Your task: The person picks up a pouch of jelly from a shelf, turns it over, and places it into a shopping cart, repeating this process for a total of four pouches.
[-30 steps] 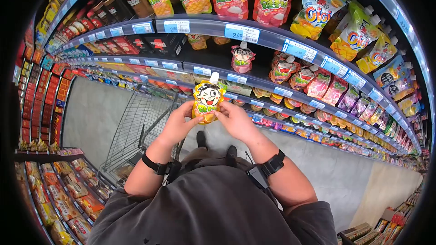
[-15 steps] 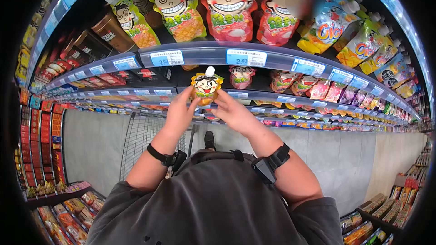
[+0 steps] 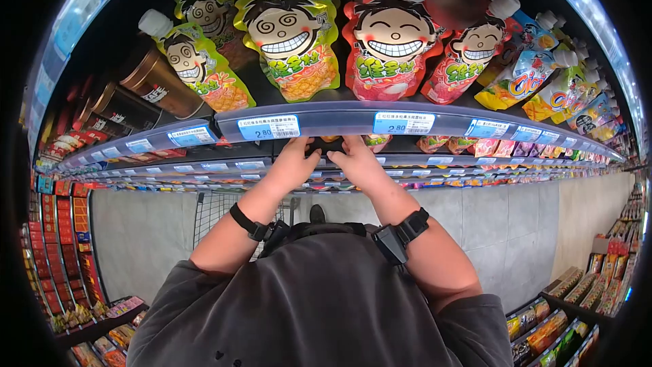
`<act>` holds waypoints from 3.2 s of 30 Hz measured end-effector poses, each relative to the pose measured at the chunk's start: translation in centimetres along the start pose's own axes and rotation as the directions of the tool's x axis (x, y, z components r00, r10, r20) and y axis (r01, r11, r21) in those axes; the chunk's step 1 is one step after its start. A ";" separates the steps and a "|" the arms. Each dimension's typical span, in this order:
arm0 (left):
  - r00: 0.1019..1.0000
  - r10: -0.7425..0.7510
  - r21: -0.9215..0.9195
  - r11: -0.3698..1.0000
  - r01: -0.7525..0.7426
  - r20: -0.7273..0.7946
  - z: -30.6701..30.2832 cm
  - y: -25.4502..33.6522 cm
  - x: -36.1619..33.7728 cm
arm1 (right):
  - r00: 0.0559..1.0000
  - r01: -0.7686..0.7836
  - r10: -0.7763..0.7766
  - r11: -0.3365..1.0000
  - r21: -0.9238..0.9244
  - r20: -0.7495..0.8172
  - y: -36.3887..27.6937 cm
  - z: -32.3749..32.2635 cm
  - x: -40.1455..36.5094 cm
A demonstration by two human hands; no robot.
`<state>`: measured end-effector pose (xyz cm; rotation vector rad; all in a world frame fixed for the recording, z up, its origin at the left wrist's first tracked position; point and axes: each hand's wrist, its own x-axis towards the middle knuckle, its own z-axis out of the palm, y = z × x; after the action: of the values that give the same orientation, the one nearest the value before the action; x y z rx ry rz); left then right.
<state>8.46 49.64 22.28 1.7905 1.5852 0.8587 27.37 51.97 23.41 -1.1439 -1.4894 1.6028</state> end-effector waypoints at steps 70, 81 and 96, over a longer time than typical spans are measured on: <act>0.205 -0.825 -0.646 0.546 0.533 -0.527 0.6 4.9 -53.5 | 0.687 -0.538 0.492 0.839 -0.081 0.535 8.3 -4.3 -15.9; 0.185 -0.806 -0.631 0.562 0.535 -0.562 -1.4 2.7 -69.8 | 0.604 -0.468 0.497 0.854 -0.228 0.623 9.7 12.2 -22.3; 0.107 -0.880 -0.829 0.472 0.301 -0.462 -1.1 -0.7 -83.5 | 0.478 -0.357 0.538 0.841 -0.405 0.694 8.7 31.0 -29.3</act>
<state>0.41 -33.17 15.59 -0.1147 2.0913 1.6767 11.67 11.70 18.60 -1.0203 -2.0527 2.6323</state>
